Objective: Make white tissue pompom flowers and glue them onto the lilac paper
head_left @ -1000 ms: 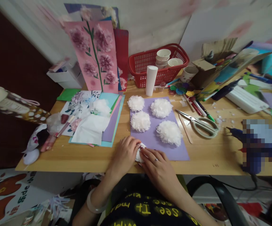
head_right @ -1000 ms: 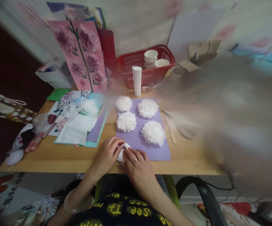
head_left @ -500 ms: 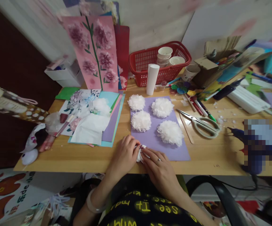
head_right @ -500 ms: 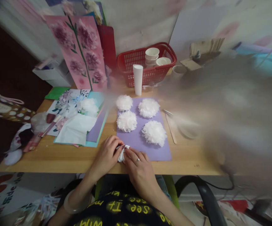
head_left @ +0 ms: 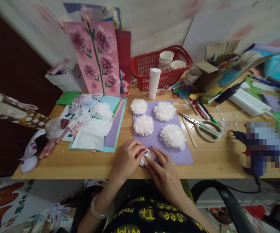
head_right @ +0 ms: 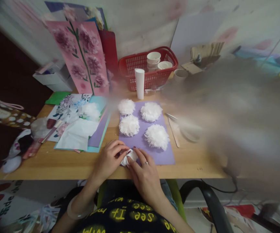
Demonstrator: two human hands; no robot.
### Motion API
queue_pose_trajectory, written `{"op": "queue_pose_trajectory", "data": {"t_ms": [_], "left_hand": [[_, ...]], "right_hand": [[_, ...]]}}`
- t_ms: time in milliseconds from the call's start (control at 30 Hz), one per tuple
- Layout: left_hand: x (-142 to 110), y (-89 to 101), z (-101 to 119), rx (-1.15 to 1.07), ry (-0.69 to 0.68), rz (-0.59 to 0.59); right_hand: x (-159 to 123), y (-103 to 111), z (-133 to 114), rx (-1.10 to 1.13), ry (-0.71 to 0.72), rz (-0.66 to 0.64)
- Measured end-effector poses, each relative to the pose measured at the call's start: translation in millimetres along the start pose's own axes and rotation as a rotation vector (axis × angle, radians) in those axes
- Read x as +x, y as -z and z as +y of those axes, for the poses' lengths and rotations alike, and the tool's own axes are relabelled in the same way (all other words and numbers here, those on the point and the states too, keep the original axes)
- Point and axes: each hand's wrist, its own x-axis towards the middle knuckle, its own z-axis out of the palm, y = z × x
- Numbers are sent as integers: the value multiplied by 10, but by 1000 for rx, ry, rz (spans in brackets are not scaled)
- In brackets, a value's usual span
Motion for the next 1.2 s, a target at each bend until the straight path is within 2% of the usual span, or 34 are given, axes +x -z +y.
{"op": "queue_pose_trajectory", "data": {"t_ms": [100,200,367,533,700,800,867,933,1067,1133,1200], "left_hand": [[-27,-11,-28,92,-150,112],[-62,-8,-62,146,-240,146],[-170,70,-79,175,-241,46],[-315,73,3,155,-404,-53],[-385,-49,16,162,-330,-78],[-377,-95,-4,89,-296,-73],[-347,-100,7,10,-256,-35],[-300,-84,46,-121,-152,29],[-194,-20,169,-563,267,159],[-153,8,223,-843,460,180],[-125,21,264,-1124,585,168]], "right_hand": [[6,0,-15,-1,-22,10],[14,10,-15,-6,-22,1],[30,68,19,-11,23,-57],[60,87,76,28,45,-57],[15,99,126,122,69,-16],[-63,183,142,194,0,19],[-95,256,144,220,-65,31],[-83,314,133,250,-110,34],[84,328,49,407,-195,45],[198,294,-12,548,-278,89],[298,254,-66,687,-372,153]]}}
